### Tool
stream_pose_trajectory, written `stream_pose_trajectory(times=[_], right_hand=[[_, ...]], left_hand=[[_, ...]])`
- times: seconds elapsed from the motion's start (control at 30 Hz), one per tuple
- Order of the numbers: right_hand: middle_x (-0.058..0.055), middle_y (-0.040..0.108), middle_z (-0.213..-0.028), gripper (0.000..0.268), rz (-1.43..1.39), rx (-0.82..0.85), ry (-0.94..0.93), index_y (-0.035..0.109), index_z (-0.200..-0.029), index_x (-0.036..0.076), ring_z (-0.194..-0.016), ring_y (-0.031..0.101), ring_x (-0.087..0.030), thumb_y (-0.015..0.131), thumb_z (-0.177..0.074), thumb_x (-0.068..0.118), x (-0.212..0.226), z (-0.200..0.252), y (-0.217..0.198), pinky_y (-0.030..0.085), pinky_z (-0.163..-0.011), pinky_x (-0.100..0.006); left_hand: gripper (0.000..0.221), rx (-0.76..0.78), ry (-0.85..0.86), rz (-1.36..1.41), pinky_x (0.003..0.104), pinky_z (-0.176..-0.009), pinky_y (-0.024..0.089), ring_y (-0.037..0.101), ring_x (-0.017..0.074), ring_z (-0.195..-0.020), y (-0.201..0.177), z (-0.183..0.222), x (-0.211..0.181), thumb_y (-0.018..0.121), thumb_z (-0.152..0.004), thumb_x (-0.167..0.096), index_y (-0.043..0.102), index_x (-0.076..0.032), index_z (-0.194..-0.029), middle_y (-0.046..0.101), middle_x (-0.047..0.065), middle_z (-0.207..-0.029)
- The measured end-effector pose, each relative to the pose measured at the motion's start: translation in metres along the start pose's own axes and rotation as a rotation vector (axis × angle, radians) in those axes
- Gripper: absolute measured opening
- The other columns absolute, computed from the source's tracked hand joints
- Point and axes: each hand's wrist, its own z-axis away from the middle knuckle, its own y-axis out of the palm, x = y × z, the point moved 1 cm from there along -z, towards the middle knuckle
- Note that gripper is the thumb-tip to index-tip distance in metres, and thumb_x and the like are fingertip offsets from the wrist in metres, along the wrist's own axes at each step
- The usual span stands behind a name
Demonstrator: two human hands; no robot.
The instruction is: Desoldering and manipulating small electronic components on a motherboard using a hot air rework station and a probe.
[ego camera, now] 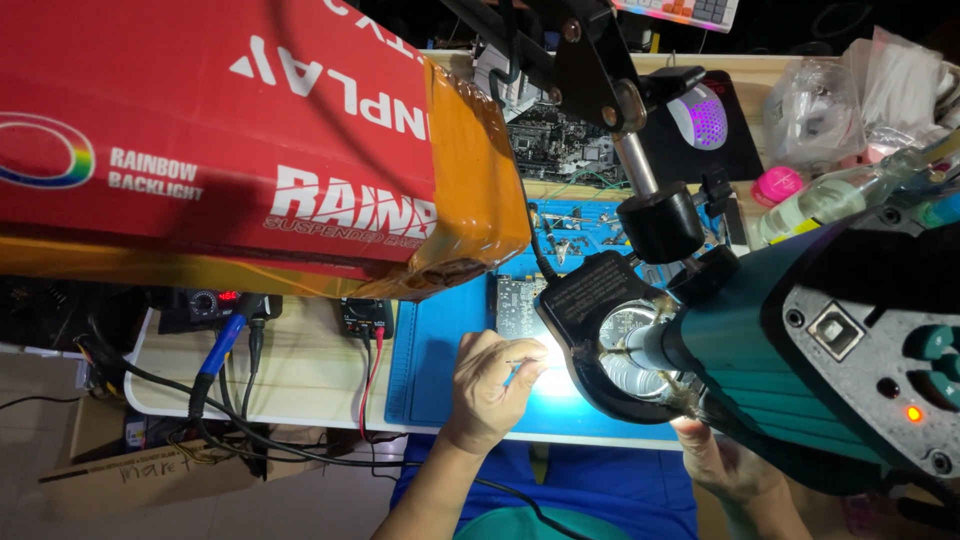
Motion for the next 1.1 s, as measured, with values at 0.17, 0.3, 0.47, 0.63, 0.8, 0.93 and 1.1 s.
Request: stream_pose_trajectory(times=[0.17, 0.3, 0.47, 0.63, 0.8, 0.93, 1.1], right_hand=[[-0.024, 0.059, -0.161, 0.076, 0.025, 0.09, 0.033, 0.058, -0.151, -0.012, -0.154, 0.058, -0.04, 0.057, -0.106, 0.049, 0.006, -0.008, -0.003, 0.044, -0.139, -0.049], [-0.026, 0.054, -0.166, 0.077, 0.052, 0.092, -0.022, 0.053, -0.155, -0.014, -0.158, 0.053, -0.039, 0.057, -0.108, 0.046, 0.002, -0.003, -0.002, 0.041, -0.141, -0.049], [-0.027, 0.058, -0.161, 0.073, 0.013, 0.012, -0.004, 0.057, -0.151, -0.014, -0.153, 0.058, -0.043, 0.064, -0.105, 0.042, 0.006, -0.007, -0.003, 0.044, -0.14, -0.053], [-0.026, 0.057, -0.163, 0.075, 0.028, 0.065, 0.003, 0.055, -0.154, -0.012, -0.156, 0.055, -0.043, 0.059, -0.106, 0.046, 0.011, -0.016, -0.005, 0.041, -0.141, -0.053], [-0.024, 0.064, -0.156, 0.069, 0.016, 0.104, 0.035, 0.063, -0.146, -0.011, -0.148, 0.062, -0.041, 0.059, -0.105, 0.045, 0.017, -0.025, -0.008, 0.047, -0.135, -0.051], [-0.038, 0.056, -0.156, 0.067, 0.208, 0.029, -0.192, 0.056, -0.148, -0.022, -0.148, 0.057, -0.052, 0.061, -0.112, 0.035, -0.009, 0.009, 0.0, 0.048, -0.131, -0.06], [-0.032, 0.054, -0.165, 0.075, -0.071, 0.035, 0.104, 0.055, -0.151, -0.018, -0.158, 0.053, -0.047, 0.064, -0.103, 0.039, 0.005, -0.004, 0.001, 0.036, -0.143, -0.055]], left_hand=[[0.013, -0.005, -0.014, 0.005, 0.034, -0.087, 0.046, 0.063, 0.0157, -0.079, -0.001, -0.003, -0.003, 0.083, -0.104, -0.017, 0.074, -0.016, -0.113, 0.083, -0.006, -0.108], [0.014, -0.011, -0.042, 0.038, 0.033, -0.089, 0.048, 0.065, 0.0158, -0.08, -0.004, -0.004, -0.005, 0.083, -0.103, -0.017, 0.074, -0.016, -0.113, 0.084, -0.003, -0.109], [0.016, -0.048, -0.07, 0.062, 0.029, -0.084, 0.054, 0.068, 0.0164, -0.087, -0.008, -0.006, -0.009, 0.082, -0.101, -0.01, 0.074, -0.015, -0.113, 0.084, -0.002, -0.111], [0.008, -0.14, -0.096, 0.091, 0.032, -0.09, 0.054, 0.075, 0.0191, -0.091, -0.021, -0.01, -0.019, 0.072, -0.106, -0.011, 0.074, -0.009, -0.113, 0.082, 0.003, -0.107], [0.013, -0.139, -0.018, 0.076, 0.045, -0.098, 0.071, 0.081, 0.0387, -0.111, -0.046, 0.003, -0.025, 0.067, -0.11, -0.009, 0.068, -0.002, -0.12, 0.074, 0.019, -0.118], [0.016, -0.099, 0.078, -0.107, 0.046, -0.099, 0.072, 0.08, 0.0377, -0.113, -0.065, 0.008, -0.023, 0.065, -0.109, 0.002, 0.073, -0.005, -0.121, 0.071, 0.014, -0.121], [0.023, 0.085, 0.057, -0.332, 0.047, -0.098, 0.064, 0.076, 0.0342, -0.115, -0.084, 0.024, -0.015, 0.079, -0.105, -0.005, 0.079, -0.012, -0.126, 0.074, 0.009, -0.124]])
